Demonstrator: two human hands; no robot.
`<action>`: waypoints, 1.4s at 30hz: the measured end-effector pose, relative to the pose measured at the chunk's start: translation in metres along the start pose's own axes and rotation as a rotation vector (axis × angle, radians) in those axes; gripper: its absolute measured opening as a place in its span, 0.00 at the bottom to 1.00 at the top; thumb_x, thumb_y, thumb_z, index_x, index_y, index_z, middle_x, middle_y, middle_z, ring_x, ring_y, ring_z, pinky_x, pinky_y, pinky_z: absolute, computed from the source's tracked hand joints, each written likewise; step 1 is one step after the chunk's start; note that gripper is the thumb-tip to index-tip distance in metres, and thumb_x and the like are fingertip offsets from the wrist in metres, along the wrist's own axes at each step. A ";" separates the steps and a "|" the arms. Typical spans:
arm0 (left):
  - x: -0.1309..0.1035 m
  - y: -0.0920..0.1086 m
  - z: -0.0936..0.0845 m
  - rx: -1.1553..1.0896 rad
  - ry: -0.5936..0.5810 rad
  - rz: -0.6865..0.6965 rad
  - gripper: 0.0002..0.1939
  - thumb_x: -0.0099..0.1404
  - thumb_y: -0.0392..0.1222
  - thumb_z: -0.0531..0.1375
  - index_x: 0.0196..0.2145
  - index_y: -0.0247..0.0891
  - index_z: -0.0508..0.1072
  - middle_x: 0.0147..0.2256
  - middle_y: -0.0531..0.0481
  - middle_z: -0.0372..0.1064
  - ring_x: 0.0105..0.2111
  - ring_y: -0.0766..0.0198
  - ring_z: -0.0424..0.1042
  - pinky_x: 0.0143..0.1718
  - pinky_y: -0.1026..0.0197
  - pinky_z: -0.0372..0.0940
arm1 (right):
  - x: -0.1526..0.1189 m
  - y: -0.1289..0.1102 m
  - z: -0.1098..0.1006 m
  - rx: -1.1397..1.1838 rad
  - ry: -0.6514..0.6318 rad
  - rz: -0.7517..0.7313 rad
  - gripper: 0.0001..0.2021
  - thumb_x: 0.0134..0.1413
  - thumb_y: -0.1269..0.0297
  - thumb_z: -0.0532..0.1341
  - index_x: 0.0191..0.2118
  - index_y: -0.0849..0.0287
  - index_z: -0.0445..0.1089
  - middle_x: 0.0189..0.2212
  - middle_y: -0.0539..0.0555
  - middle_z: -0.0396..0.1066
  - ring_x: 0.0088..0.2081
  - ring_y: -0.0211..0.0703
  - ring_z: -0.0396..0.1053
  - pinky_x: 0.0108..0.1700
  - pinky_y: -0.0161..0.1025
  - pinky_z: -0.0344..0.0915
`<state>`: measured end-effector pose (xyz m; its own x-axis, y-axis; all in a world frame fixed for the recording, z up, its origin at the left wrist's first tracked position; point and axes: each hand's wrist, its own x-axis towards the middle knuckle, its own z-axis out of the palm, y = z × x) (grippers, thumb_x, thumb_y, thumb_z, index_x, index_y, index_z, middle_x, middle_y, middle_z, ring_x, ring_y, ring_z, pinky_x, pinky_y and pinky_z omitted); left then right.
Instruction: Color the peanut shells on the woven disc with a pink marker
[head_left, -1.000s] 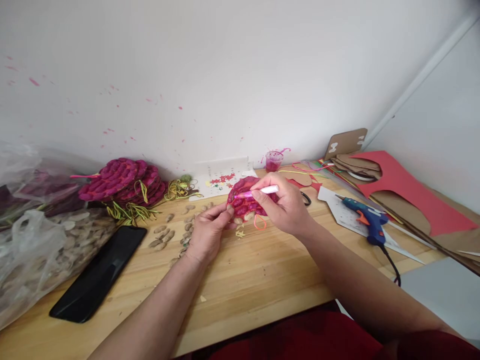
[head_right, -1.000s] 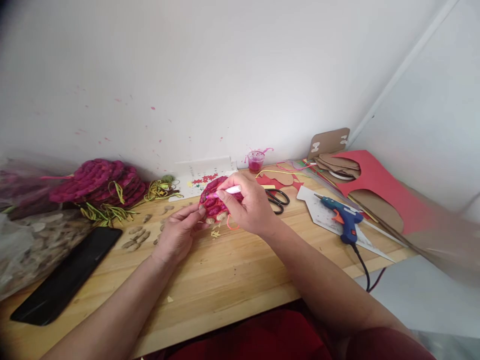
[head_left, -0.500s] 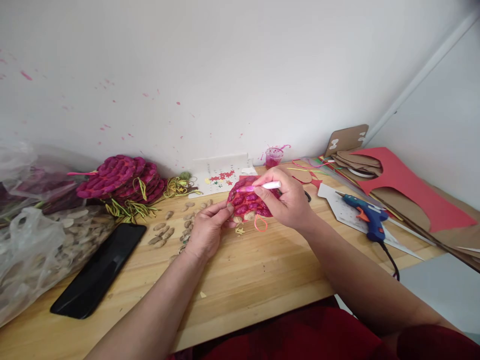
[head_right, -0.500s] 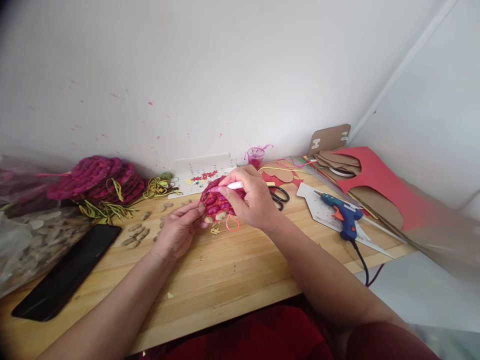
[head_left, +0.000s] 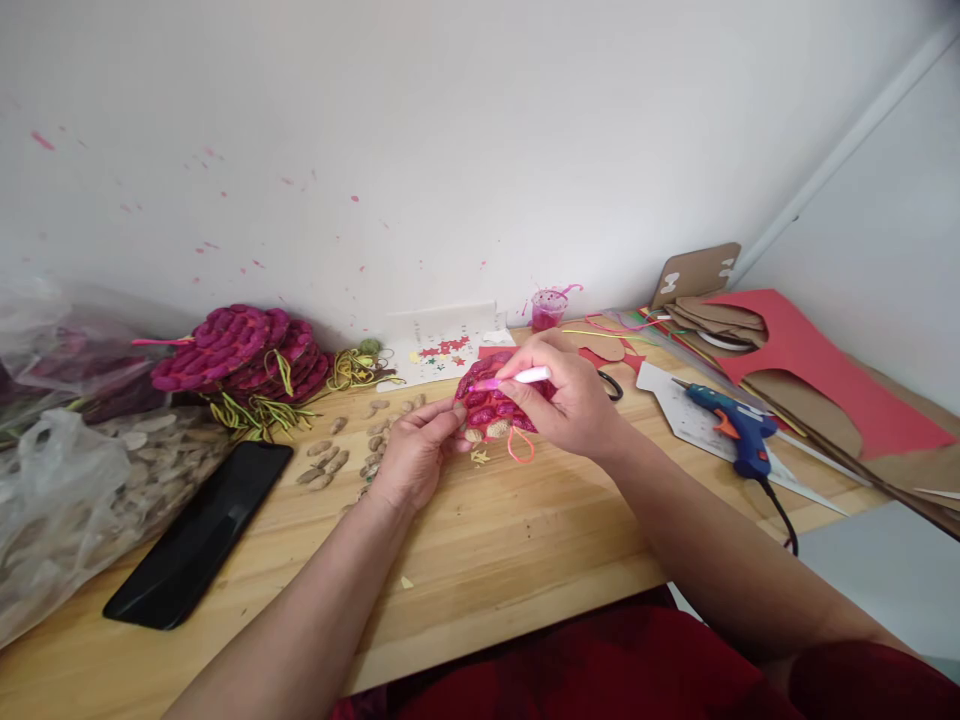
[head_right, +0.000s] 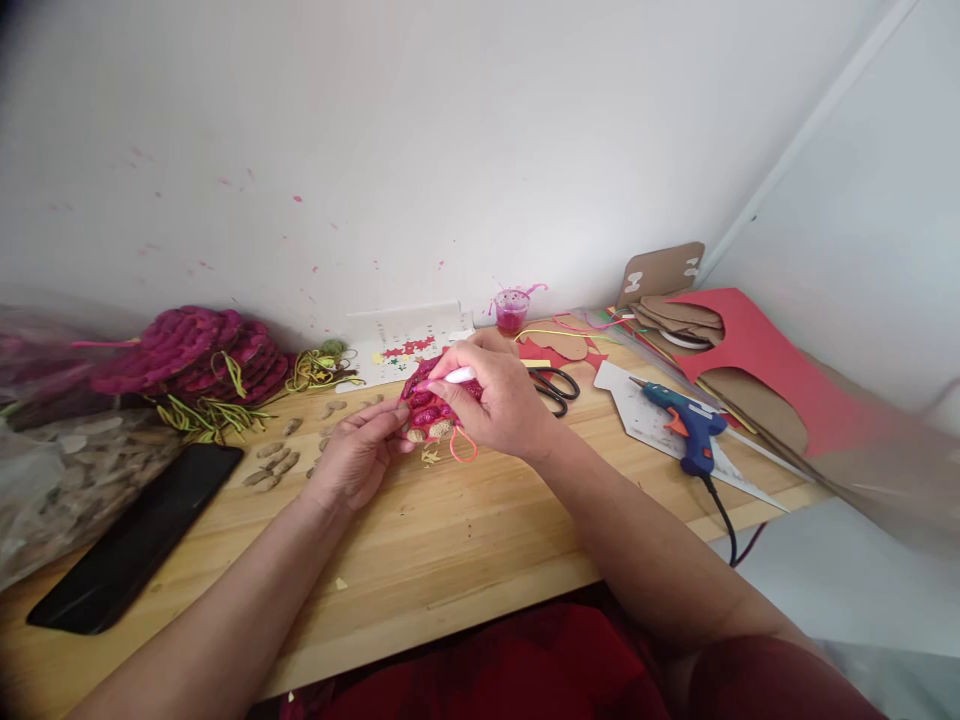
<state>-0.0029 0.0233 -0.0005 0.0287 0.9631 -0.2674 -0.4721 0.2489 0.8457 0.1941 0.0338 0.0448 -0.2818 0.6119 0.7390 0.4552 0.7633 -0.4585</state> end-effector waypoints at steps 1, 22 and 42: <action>0.000 0.000 0.000 -0.002 0.006 0.002 0.17 0.36 0.37 0.79 0.28 0.33 0.85 0.27 0.47 0.80 0.21 0.68 0.72 0.21 0.67 0.70 | 0.000 0.000 0.000 -0.004 0.017 0.008 0.02 0.64 0.66 0.65 0.37 0.54 0.74 0.32 0.52 0.76 0.39 0.47 0.70 0.44 0.47 0.65; 0.002 0.000 -0.002 0.021 -0.021 -0.018 0.15 0.41 0.37 0.77 0.29 0.31 0.84 0.28 0.45 0.80 0.21 0.68 0.72 0.22 0.66 0.69 | 0.000 -0.001 0.001 0.000 -0.019 0.024 0.03 0.64 0.64 0.65 0.37 0.53 0.74 0.31 0.52 0.76 0.38 0.47 0.70 0.43 0.48 0.66; 0.000 -0.001 -0.001 0.076 -0.004 -0.004 0.14 0.41 0.37 0.77 0.28 0.32 0.84 0.28 0.45 0.80 0.20 0.68 0.72 0.22 0.66 0.70 | 0.000 0.002 -0.001 -0.040 -0.018 0.052 0.03 0.63 0.64 0.65 0.36 0.54 0.73 0.32 0.53 0.76 0.38 0.47 0.71 0.43 0.47 0.65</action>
<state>-0.0032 0.0226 -0.0013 0.0339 0.9626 -0.2690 -0.4035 0.2594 0.8774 0.1962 0.0353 0.0440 -0.2724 0.6542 0.7055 0.5025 0.7221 -0.4755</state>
